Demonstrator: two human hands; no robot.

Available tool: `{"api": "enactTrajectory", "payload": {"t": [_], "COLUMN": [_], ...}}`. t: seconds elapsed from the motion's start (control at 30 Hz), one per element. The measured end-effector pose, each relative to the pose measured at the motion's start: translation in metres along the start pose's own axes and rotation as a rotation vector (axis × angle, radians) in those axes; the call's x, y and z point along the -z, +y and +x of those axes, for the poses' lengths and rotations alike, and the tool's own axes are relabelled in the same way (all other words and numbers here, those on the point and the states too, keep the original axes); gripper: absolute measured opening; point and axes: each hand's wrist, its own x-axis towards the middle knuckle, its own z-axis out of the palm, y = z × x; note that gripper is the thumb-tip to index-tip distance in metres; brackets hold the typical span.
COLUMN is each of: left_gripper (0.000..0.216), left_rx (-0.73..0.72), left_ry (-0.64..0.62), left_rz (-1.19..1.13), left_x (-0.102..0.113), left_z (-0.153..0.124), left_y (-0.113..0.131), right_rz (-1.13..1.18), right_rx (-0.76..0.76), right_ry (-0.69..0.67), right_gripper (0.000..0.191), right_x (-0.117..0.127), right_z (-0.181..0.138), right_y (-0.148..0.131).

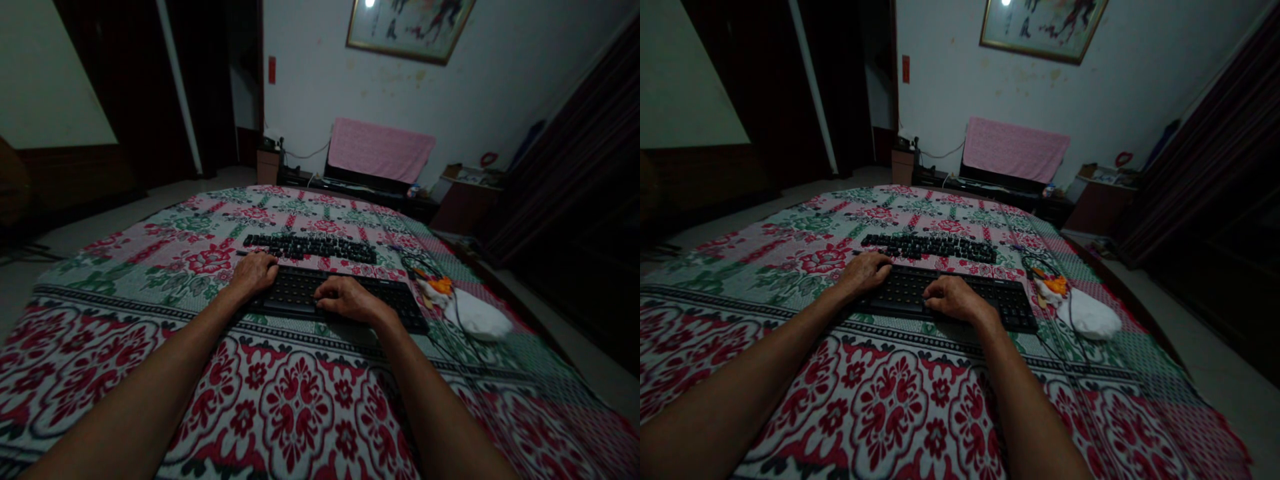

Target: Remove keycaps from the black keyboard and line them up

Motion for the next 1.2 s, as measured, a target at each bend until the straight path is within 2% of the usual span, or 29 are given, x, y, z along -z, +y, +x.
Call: {"api": "enactTrajectory", "payload": {"t": [0.33,0.67,0.93,1.2], "left_gripper": [0.033,0.034,0.034,0.034], "left_rx": [0.005,0.007,0.006,0.01], "left_ry": [-0.001,0.001,0.0,0.004], "left_rz": [-0.016,-0.014,0.0,-0.005], "left_x": [0.0,0.001,0.001,0.002], "left_z": [0.0,0.001,0.001,0.0], "left_y": [0.0,0.0,0.0,0.002], "right_rz": [0.025,0.098,0.041,-0.082], "right_rx": [-0.047,-0.204,-0.033,0.011], "right_ry": [0.012,0.037,0.014,-0.005], "right_gripper": [0.016,0.016,0.018,0.022], "right_x": [-0.001,-0.013,-0.005,0.0], "right_z": [0.001,0.007,0.002,0.0], "right_y": [0.0,0.003,-0.001,-0.013]}}
